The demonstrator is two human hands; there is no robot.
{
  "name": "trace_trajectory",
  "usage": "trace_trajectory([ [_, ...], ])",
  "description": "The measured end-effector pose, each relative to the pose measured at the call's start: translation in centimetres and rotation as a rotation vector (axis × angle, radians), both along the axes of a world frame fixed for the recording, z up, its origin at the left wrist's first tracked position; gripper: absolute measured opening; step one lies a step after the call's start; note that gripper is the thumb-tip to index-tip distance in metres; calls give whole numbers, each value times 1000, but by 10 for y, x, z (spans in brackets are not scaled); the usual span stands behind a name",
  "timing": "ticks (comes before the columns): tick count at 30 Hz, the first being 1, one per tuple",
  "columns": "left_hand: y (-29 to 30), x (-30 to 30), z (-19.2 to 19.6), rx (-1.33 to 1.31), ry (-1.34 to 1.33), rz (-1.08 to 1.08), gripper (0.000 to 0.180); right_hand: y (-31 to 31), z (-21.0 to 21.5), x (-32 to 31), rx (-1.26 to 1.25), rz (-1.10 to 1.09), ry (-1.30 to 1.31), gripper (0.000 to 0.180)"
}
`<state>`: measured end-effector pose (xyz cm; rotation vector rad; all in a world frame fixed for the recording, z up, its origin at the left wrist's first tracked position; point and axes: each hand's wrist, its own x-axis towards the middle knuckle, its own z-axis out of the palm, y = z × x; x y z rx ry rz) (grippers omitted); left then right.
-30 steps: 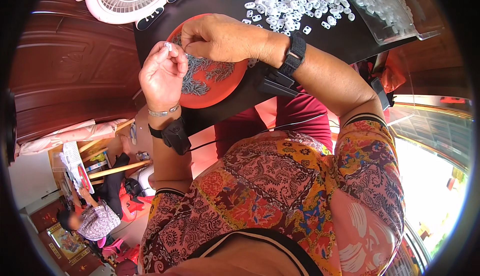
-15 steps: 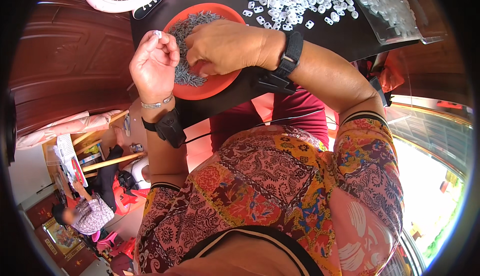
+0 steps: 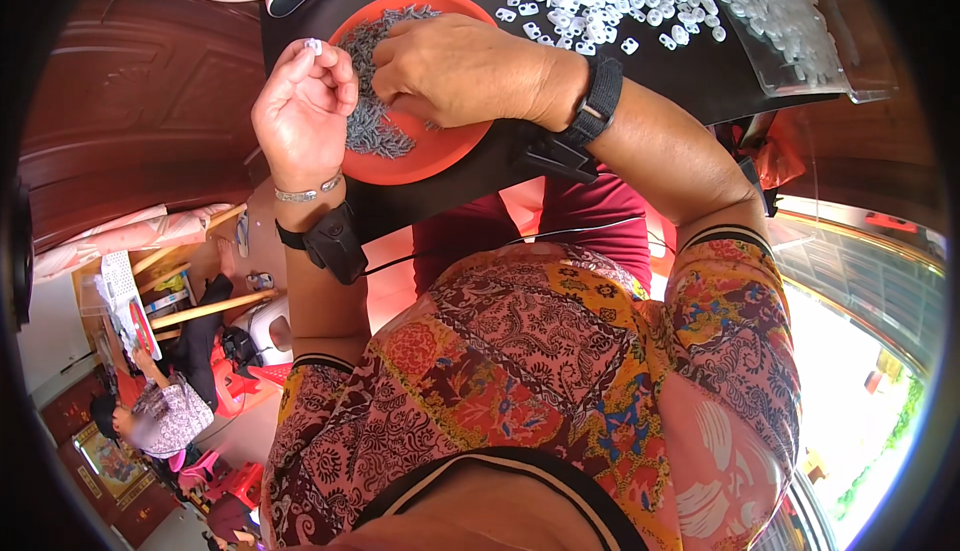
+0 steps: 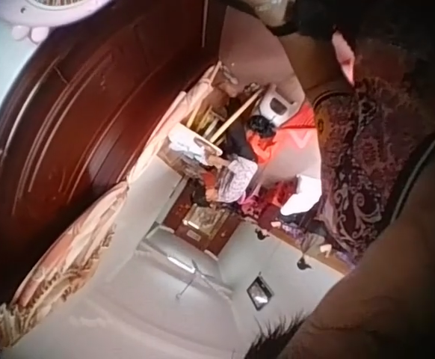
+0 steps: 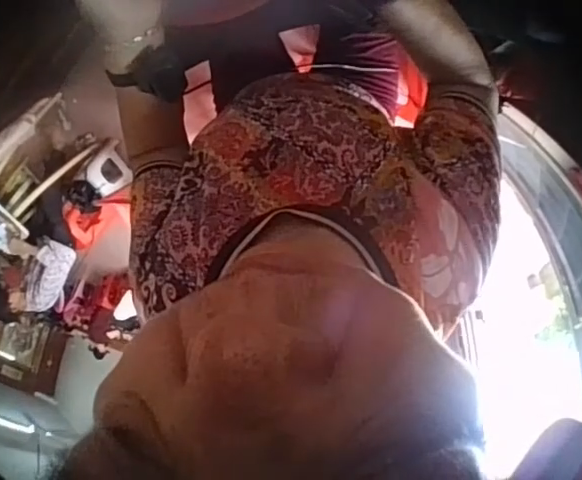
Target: Assembling metal pins into small white plastic components at a desk.
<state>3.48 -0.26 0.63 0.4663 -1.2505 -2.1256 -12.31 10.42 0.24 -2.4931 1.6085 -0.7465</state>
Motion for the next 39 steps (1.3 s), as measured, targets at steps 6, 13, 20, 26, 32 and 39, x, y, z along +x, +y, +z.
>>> trace_trajectory([
  [6, 1, -1, 2, 8, -17, 13, 18, -1, -11, 11, -36, 220, -27, 7],
  [13, 0, 0, 1, 17, -7, 18, 18, 0, -9, 13, 30, 88, 27, 10],
  [20, 2, -1, 2, -1, -1, 18, 19, -6, -11, -4, 116, 49, -426, 8],
  [26, 3, 0, 2, -2, 0, 23, 19, -5, 3, -10, 283, -43, -646, 7],
  [32, 5, -2, 4, -2, -17, 23, 19, -5, 5, -11, 217, -109, -643, 13],
  [39, 3, -2, 1, -8, -43, -17, 18, -4, 8, -12, 151, -109, -671, 12],
])
